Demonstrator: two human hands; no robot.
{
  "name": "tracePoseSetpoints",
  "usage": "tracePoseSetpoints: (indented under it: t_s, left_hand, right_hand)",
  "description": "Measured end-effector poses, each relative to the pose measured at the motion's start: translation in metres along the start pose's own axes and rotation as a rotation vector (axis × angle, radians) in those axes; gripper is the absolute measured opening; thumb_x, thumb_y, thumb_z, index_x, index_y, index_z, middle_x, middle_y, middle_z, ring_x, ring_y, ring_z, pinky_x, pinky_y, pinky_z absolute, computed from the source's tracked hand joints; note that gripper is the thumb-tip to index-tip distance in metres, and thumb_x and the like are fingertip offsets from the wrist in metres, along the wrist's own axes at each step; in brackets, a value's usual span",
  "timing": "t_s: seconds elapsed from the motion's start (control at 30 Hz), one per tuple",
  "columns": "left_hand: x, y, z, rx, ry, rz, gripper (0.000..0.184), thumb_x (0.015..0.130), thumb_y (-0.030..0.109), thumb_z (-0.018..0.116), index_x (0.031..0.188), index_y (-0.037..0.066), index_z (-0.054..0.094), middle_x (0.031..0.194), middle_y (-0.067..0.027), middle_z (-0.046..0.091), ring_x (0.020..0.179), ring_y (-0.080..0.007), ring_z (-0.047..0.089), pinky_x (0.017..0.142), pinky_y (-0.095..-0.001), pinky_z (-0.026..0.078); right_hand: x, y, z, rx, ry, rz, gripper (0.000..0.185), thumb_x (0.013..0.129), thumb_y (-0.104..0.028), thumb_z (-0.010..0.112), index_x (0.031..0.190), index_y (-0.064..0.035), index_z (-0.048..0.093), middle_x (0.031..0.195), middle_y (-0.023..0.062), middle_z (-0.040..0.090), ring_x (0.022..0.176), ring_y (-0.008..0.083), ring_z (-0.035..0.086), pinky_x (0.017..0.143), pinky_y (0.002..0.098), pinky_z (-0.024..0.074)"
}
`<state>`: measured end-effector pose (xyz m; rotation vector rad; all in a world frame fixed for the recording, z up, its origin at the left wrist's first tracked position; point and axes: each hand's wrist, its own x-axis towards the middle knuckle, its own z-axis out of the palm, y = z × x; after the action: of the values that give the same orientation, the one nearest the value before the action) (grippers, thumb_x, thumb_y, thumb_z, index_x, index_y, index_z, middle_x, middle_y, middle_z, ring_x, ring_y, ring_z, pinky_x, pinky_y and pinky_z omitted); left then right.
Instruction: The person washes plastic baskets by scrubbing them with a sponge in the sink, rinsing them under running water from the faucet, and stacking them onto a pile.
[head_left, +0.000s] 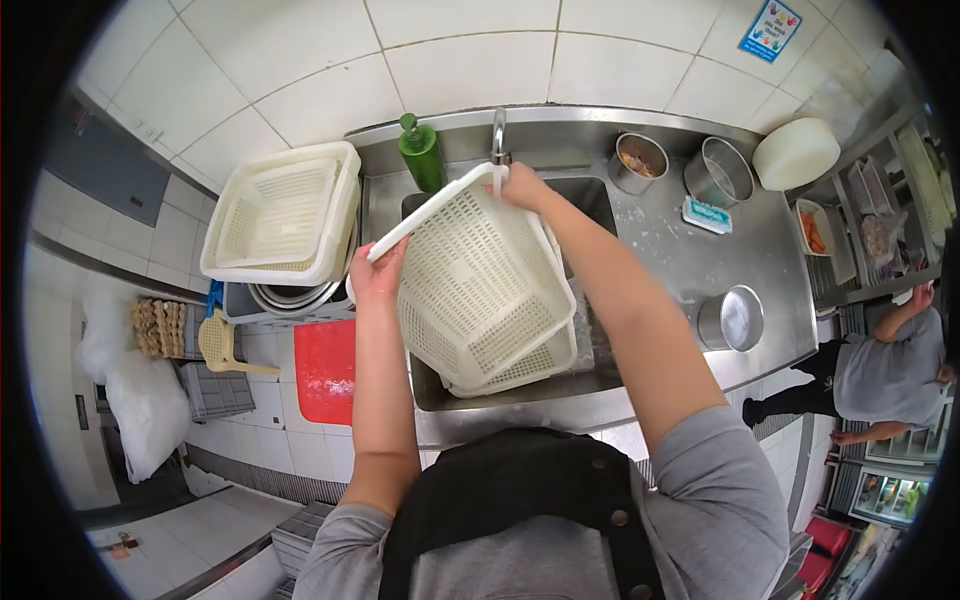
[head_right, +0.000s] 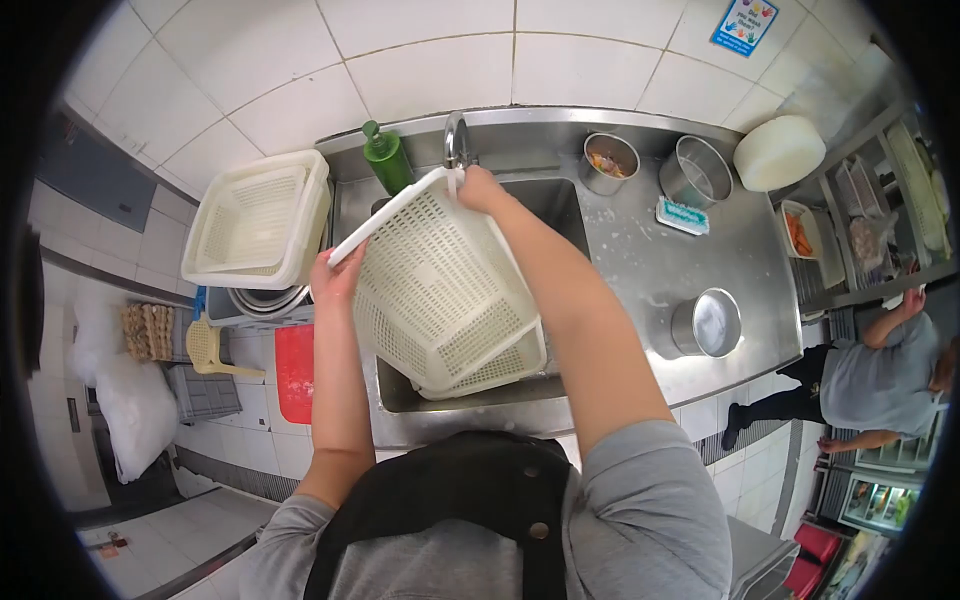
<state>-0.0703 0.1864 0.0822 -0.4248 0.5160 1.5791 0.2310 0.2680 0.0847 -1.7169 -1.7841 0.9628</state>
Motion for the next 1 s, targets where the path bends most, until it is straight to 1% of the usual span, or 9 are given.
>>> tracePoseSetpoints:
  t_s: [0.1, 0.37, 0.57, 0.63, 0.73, 0.87, 0.93, 0.97, 1.0]
  left_hand:
    - [0.005, -0.018, 0.000, 0.066, -0.091, -0.126, 0.028, 0.083, 0.002, 0.042, 0.104, -0.016, 0.040, 0.126, -0.0378, 0.044, 0.126, -0.0534, 0.041, 0.111, -0.0658, 0.031]
    - [-0.010, -0.136, 0.053, 0.552, -0.261, -0.350, 0.020, 0.086, 0.002, 0.046, 0.105, -0.007, 0.044, 0.117, -0.0286, 0.050, 0.120, -0.0448, 0.048, 0.108, -0.0617, 0.039]
    - [-0.024, -0.206, 0.079, 0.891, -0.433, -0.618, 0.024, 0.087, 0.012, 0.064, 0.097, 0.000, 0.046, 0.115, -0.0237, 0.050, 0.119, -0.0382, 0.050, 0.101, -0.0559, 0.047]
    - [-0.024, -0.202, 0.081, 0.980, -0.498, -0.743, 0.044, 0.086, 0.020, 0.070, 0.116, -0.003, 0.049, 0.125, -0.0223, 0.051, 0.119, -0.0318, 0.053, 0.100, -0.0497, 0.048]
    - [-0.052, -0.175, 0.079, 1.924, -1.074, -0.518, 0.079, 0.081, 0.023, 0.077, 0.148, 0.010, 0.038, 0.134, -0.0127, 0.055, 0.109, -0.0212, 0.062, 0.097, -0.0386, 0.047]
    - [-0.058, -0.145, 0.081, 2.144, -1.303, -0.602, 0.082, 0.073, 0.027, 0.084, 0.142, 0.007, 0.045, 0.134, -0.0143, 0.054, 0.118, -0.0216, 0.055, 0.103, -0.0370, 0.041]
    - [-0.073, -0.147, 0.095, 2.299, -0.638, -0.041, 0.076, 0.063, 0.031, 0.090, 0.124, 0.001, 0.058, 0.125, -0.0186, 0.060, 0.118, -0.0267, 0.057, 0.100, -0.0387, 0.044]
    - [-0.068, -0.153, 0.088, 2.303, -0.639, -0.050, 0.076, 0.063, 0.031, 0.090, 0.124, 0.001, 0.058, 0.125, -0.0186, 0.060, 0.118, -0.0267, 0.057, 0.100, -0.0387, 0.044]
    - [-0.054, -0.164, 0.076, 2.121, -0.891, 0.502, 0.068, 0.061, 0.031, 0.091, 0.114, 0.001, 0.062, 0.111, -0.0177, 0.065, 0.106, -0.0274, 0.062, 0.093, -0.0381, 0.048]
  right_hand:
    - [-0.040, -0.009, -0.042, -0.214, 0.029, 0.054, 0.048, 0.074, -0.025, 0.076, 0.116, -0.0047, 0.065, 0.113, 0.0229, 0.066, 0.105, 0.0373, 0.063, 0.092, 0.0423, 0.0498]
    - [-0.132, -0.004, -0.100, -0.629, 0.309, -0.519, 0.033, 0.070, 0.003, 0.062, 0.102, -0.0041, 0.061, 0.091, 0.0170, 0.059, 0.089, 0.0369, 0.063, 0.081, 0.0449, 0.0512]
    - [-0.139, 0.025, -0.109, -0.269, 0.112, -0.419, 0.028, 0.070, 0.003, 0.060, 0.096, 0.0037, 0.066, 0.108, 0.0170, 0.063, 0.098, 0.0357, 0.062, 0.087, 0.0407, 0.0501]
    - [-0.160, 0.027, -0.123, -0.230, 0.133, -0.384, 0.029, 0.070, 0.004, 0.059, 0.098, 0.0035, 0.068, 0.113, 0.0171, 0.064, 0.100, 0.0349, 0.063, 0.088, 0.0392, 0.0500]
    - [-0.207, 0.028, -0.145, -0.211, 0.205, -0.295, 0.034, 0.070, 0.004, 0.058, 0.102, 0.0027, 0.069, 0.119, 0.0170, 0.064, 0.101, 0.0339, 0.065, 0.088, 0.0377, 0.0502]
    - [-0.255, 0.021, -0.161, -0.163, 0.316, -0.005, 0.041, 0.069, 0.003, 0.059, 0.109, 0.0018, 0.067, 0.119, 0.0172, 0.066, 0.098, 0.0341, 0.066, 0.087, 0.0383, 0.0510]
    - [-0.253, 0.025, -0.159, -0.185, 0.318, -0.029, 0.041, 0.069, 0.003, 0.059, 0.109, 0.0016, 0.067, 0.119, 0.0184, 0.065, 0.100, 0.0354, 0.066, 0.088, 0.0384, 0.0506]
    - [-0.251, 0.025, -0.154, -0.207, 0.314, -0.061, 0.042, 0.069, 0.002, 0.059, 0.110, 0.0014, 0.066, 0.119, 0.0196, 0.065, 0.101, 0.0366, 0.065, 0.089, 0.0385, 0.0501]
    - [-0.245, 0.023, -0.147, -0.206, 0.315, -0.054, 0.042, 0.069, 0.002, 0.059, 0.110, 0.0014, 0.066, 0.119, 0.0196, 0.065, 0.101, 0.0366, 0.065, 0.089, 0.0385, 0.0501]
